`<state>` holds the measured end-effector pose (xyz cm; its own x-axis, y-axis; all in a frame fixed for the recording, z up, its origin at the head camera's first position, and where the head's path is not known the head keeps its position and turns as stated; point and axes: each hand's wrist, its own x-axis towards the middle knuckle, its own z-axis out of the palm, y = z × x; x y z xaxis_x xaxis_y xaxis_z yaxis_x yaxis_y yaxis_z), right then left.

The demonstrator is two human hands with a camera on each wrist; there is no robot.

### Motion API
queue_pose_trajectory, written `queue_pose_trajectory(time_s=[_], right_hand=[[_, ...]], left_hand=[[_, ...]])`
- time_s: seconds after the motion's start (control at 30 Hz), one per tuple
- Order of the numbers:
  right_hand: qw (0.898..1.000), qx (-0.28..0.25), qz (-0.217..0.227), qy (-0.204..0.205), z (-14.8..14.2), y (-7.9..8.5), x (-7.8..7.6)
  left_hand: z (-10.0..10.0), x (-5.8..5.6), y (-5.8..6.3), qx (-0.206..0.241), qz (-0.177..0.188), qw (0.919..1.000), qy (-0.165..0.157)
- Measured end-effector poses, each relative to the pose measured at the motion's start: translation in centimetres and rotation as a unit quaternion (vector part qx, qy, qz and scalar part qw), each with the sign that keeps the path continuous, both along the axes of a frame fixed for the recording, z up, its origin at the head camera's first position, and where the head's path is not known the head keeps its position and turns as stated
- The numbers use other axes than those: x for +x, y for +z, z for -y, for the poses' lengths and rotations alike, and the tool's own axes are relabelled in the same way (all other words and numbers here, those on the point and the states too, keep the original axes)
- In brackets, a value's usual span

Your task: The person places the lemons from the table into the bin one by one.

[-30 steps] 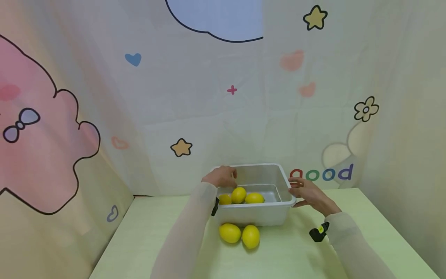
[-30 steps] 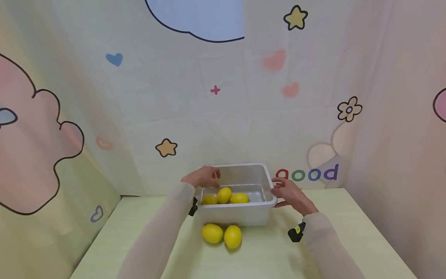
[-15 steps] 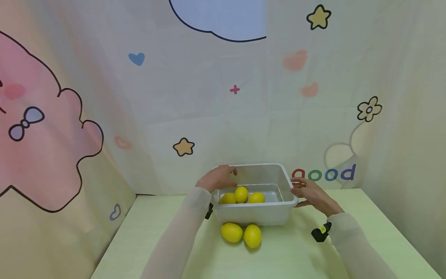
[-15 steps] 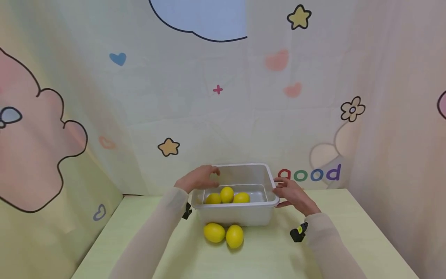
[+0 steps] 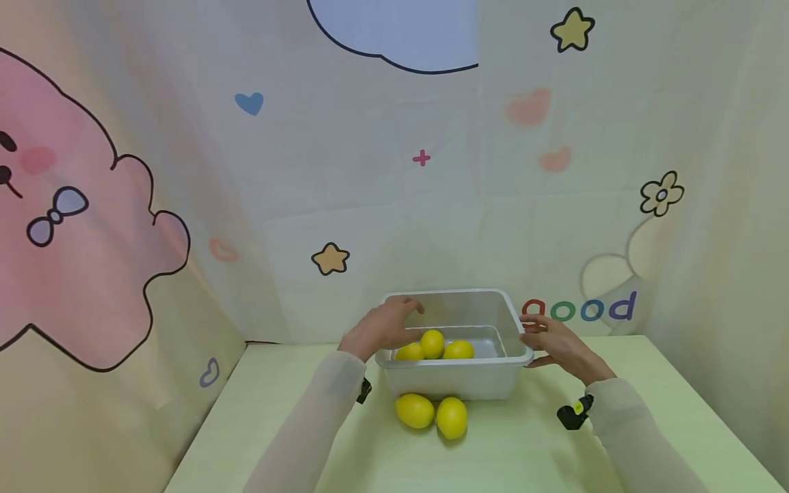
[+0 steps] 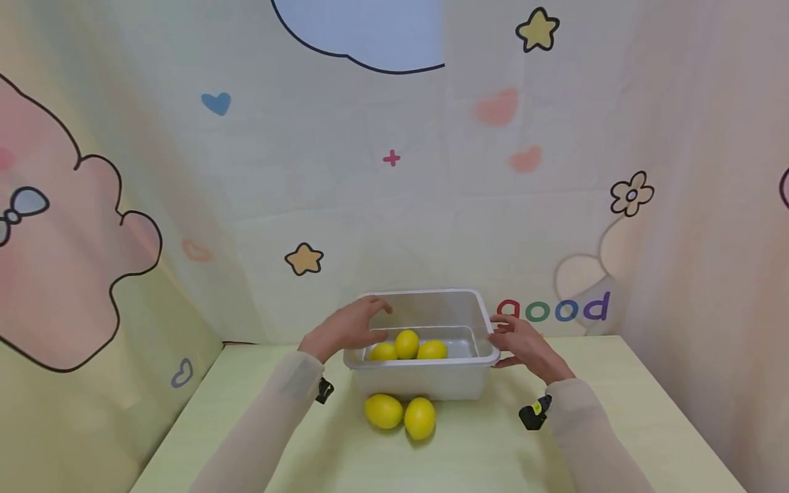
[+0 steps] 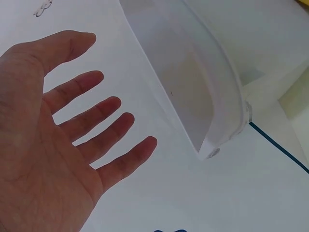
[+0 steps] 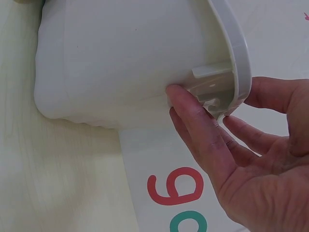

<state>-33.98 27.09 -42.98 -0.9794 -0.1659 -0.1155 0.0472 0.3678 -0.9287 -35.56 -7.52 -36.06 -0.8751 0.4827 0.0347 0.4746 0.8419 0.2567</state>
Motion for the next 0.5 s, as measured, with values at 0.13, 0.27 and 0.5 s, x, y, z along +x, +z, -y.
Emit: queue_pose_trajectory(time_s=[0.13, 0.27, 0.5], right_hand=[[1.000, -0.003, 0.002, 0.000, -0.1, 0.0, 0.0], [1.000, -0.005, 0.002, -0.003, -0.1, -0.1, 0.0], [1.000, -0.009, 0.000, -0.001, 0.0, 0.0, 0.1]], left_hand=[[0.0, 0.8, -0.2, 0.000, -0.012, 0.9999, -0.007], [0.1, 1.4, -0.3, -0.004, -0.031, 0.9993, -0.022], [0.1, 2.5, -0.5, -0.007, -0.054, 0.9977, -0.041]])
